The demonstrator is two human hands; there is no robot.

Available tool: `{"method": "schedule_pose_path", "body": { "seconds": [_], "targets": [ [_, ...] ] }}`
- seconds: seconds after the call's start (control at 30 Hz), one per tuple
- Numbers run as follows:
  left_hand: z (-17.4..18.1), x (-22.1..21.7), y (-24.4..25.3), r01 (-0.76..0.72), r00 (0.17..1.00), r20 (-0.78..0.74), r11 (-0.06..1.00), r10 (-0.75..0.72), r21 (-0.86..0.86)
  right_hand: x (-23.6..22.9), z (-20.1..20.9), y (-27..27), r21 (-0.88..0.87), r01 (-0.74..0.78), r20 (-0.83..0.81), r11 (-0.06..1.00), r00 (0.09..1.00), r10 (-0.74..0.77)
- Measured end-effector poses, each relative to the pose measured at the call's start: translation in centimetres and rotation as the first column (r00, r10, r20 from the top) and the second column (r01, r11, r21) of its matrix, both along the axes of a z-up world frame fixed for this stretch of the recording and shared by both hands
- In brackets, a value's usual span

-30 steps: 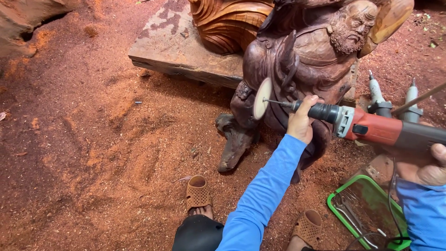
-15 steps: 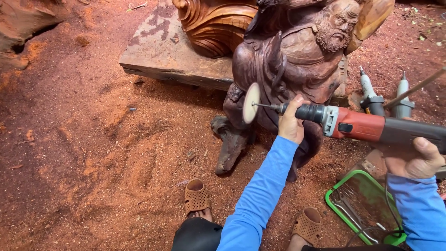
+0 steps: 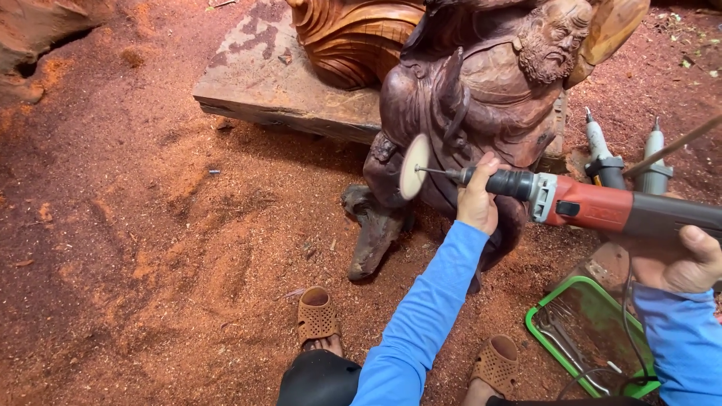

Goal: Sanding and polishing an intricately carved wooden statue using a handheld power sander

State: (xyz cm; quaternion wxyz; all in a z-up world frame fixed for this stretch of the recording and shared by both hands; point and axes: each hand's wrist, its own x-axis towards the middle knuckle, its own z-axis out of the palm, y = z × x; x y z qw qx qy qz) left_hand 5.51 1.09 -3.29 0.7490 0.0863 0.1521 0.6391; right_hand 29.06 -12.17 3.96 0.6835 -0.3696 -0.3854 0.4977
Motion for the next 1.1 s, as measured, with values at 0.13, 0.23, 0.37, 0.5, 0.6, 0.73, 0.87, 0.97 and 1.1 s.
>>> {"method": "schedule_pose_path", "body": {
  "seconds": [0.13, 0.23, 0.37, 0.5, 0.6, 0.73, 0.87, 0.97, 1.1],
  "targets": [
    [0.0, -0.2, -0.2, 0.000, 0.999, 0.042, 1.000, 0.001, -0.020, -0.4, -0.1, -0.1, 0.035, 0.025, -0.057, 0.999, 0.998, -0.023],
    [0.0, -0.1, -0.1, 0.000, 1.000, 0.026, 1.000, 0.001, -0.016, 0.2, -0.5, -0.2, 0.026, 0.014, -0.086, 1.000, 0.996, -0.012],
    [0.1, 0.0, -0.2, -0.006, 1.000, 0.002, 1.000, 0.006, -0.013, 0.1, -0.5, -0.2, 0.001, 0.046, -0.064, 0.999, 0.997, -0.045],
    [0.0, -0.2, -0.3, -0.006, 1.000, 0.016, 1.000, 0.006, -0.007, -0.7, 0.1, -0.1, -0.036, 0.093, 0.007, 0.995, 0.996, -0.093],
    [-0.2, -0.1, -0.3, 0.003, 1.000, 0.007, 1.000, -0.003, -0.003, -0.4, -0.3, -0.1, -0.003, 0.045, -0.047, 0.999, 0.998, -0.046],
    [-0.2, 0.4, -0.4, 0.000, 0.999, -0.048, 1.000, 0.000, 0.011, -0.1, -0.2, -0.5, -0.011, 0.061, -0.022, 0.998, 0.998, -0.061],
    [-0.2, 0.5, -0.7, -0.010, 1.000, -0.024, 1.000, 0.010, -0.005, -0.2, -0.2, -0.6, -0.022, 0.095, -0.010, 0.995, 0.995, -0.095],
    [-0.5, 0.4, -0.9, -0.026, 1.000, 0.000, 1.000, 0.026, -0.013, -0.3, -0.1, -0.8, -0.020, 0.080, -0.008, 0.997, 0.997, -0.080],
    [-0.5, 0.4, -0.9, -0.038, 0.999, 0.001, 0.999, 0.038, -0.020, -0.1, -0.2, -1.0, -0.041, 0.071, -0.010, 0.997, 0.997, -0.072]
  ]
}}
